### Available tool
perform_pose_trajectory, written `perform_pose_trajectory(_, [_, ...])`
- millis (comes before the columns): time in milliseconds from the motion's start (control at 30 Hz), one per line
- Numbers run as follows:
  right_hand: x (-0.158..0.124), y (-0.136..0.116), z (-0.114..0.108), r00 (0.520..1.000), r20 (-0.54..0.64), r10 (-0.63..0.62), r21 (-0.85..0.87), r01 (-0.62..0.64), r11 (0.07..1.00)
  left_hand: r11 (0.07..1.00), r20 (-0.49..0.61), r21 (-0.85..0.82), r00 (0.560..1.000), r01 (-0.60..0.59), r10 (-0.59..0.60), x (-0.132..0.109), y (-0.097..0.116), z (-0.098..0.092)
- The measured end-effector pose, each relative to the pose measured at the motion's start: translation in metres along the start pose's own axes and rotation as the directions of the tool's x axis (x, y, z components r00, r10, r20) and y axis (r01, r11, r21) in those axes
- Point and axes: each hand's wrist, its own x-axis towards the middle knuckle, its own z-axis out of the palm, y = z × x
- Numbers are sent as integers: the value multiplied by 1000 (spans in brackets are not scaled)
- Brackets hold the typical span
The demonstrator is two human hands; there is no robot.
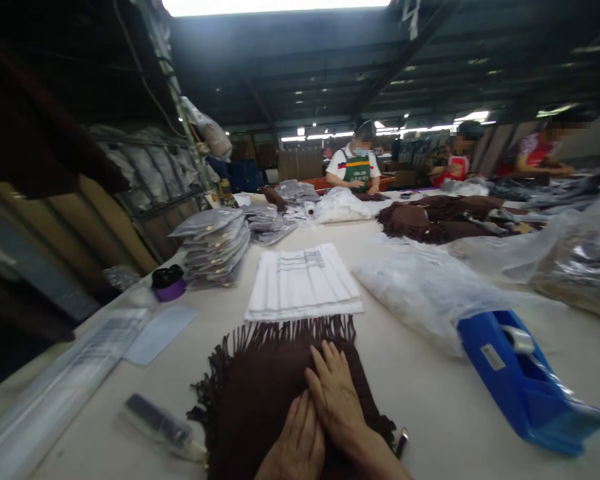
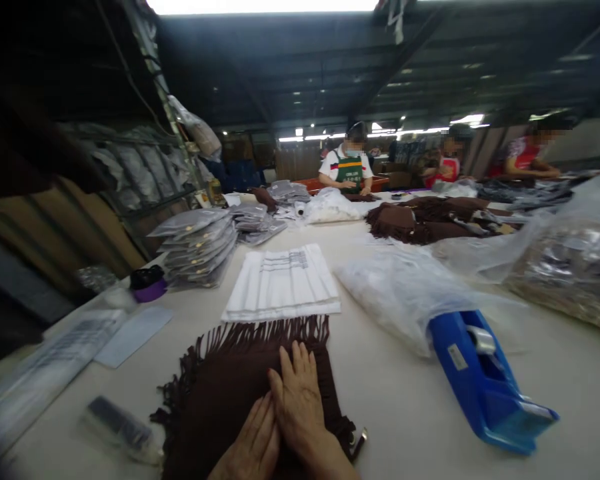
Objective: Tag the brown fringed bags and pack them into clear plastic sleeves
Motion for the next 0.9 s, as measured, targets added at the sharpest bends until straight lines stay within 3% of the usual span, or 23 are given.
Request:
perform_pose_trajectory(100, [2, 11, 11, 994, -10, -111, 24, 111, 994, 995, -42, -4, 994, 96, -96, 7, 6, 4])
perform_pose_trajectory(167, [2, 15, 15, 978, -56, -200, 34, 202, 979, 998, 89, -32, 995, 48, -45, 9, -1, 0])
perform_pose_trajectory(267, [-10, 22, -4, 932, -195, -304, 47, 319, 947, 980, 291, -196, 953, -32, 89, 7, -26, -33])
perform_pose_trajectory(300, [-17, 26, -16, 920, -239, -309, 47, 329, 943, 969, 314, -247, 947, 10, 70, 5, -36, -49])
perform_pose_trajectory(400, [-45, 46, -61, 929, -320, -189, 54, 217, 975, 942, 381, -188, 904, 279, -192, -13, -73, -90])
perform_pose_trajectory(533, [-78, 78, -92, 985, -174, -19, 70, 32, 997, 923, 283, -183, 917, 339, -281, -44, -103, -99])
perform_pose_trajectory(633, [-88, 86, -84, 995, -96, -36, 73, 43, 996, 928, 270, -202, 928, 314, -255, -49, -99, -94])
perform_pose_trajectory(900, [-70, 65, -54, 954, -195, -229, -43, 225, 973, 931, 318, -208, 921, 300, -226, -43, -88, -96])
